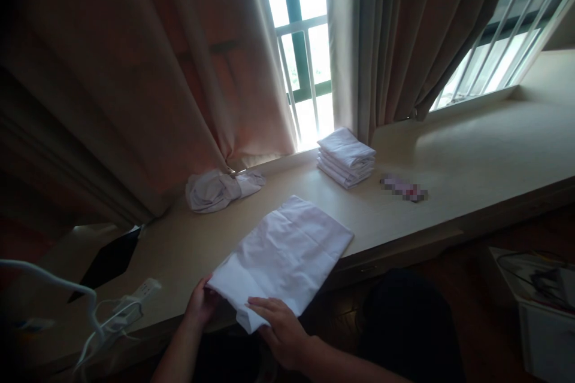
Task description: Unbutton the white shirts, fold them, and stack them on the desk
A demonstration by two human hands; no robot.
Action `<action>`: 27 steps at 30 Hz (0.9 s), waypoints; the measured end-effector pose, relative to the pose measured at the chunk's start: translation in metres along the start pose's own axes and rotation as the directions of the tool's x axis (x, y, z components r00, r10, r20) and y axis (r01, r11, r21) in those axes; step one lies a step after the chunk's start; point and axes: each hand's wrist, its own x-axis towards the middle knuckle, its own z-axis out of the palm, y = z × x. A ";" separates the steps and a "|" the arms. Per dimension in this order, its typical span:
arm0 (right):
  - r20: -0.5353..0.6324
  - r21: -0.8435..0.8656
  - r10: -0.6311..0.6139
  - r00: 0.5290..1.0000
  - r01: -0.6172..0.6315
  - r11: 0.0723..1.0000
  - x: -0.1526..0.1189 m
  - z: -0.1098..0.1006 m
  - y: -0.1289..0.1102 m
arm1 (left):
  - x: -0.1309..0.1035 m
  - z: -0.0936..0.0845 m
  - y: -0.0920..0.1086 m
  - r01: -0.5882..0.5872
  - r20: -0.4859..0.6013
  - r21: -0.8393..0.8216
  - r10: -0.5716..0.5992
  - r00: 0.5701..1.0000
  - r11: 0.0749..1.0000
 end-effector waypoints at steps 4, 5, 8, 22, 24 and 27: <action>-0.190 0.241 0.122 0.974 -0.074 0.968 0.003 -0.008 -0.005 | 0.004 0.024 0.030 -0.063 0.077 -0.057 0.068 0.995 0.996; -0.234 0.291 0.157 0.959 -0.086 0.953 0.005 -0.012 -0.008 | 0.006 0.033 0.038 -0.081 0.099 -0.061 0.087 0.991 0.995; -0.350 0.405 0.228 0.909 -0.073 0.912 0.011 -0.029 -0.013 | 0.011 0.071 0.063 -0.138 0.167 -0.025 0.140 0.976 0.990; -0.581 0.699 0.622 0.525 -0.071 0.712 0.010 -0.132 0.069 | 0.044 0.338 0.082 -0.357 0.417 0.558 0.118 0.901 0.750; -0.610 0.709 0.656 0.444 -0.064 0.703 0.009 -0.142 0.087 | 0.048 0.369 0.071 -0.391 0.441 0.596 0.121 0.889 0.701; -0.659 0.710 0.685 0.309 -0.043 0.703 0.011 -0.155 0.114 | 0.052 0.408 0.053 -0.487 0.511 0.593 0.168 0.843 0.642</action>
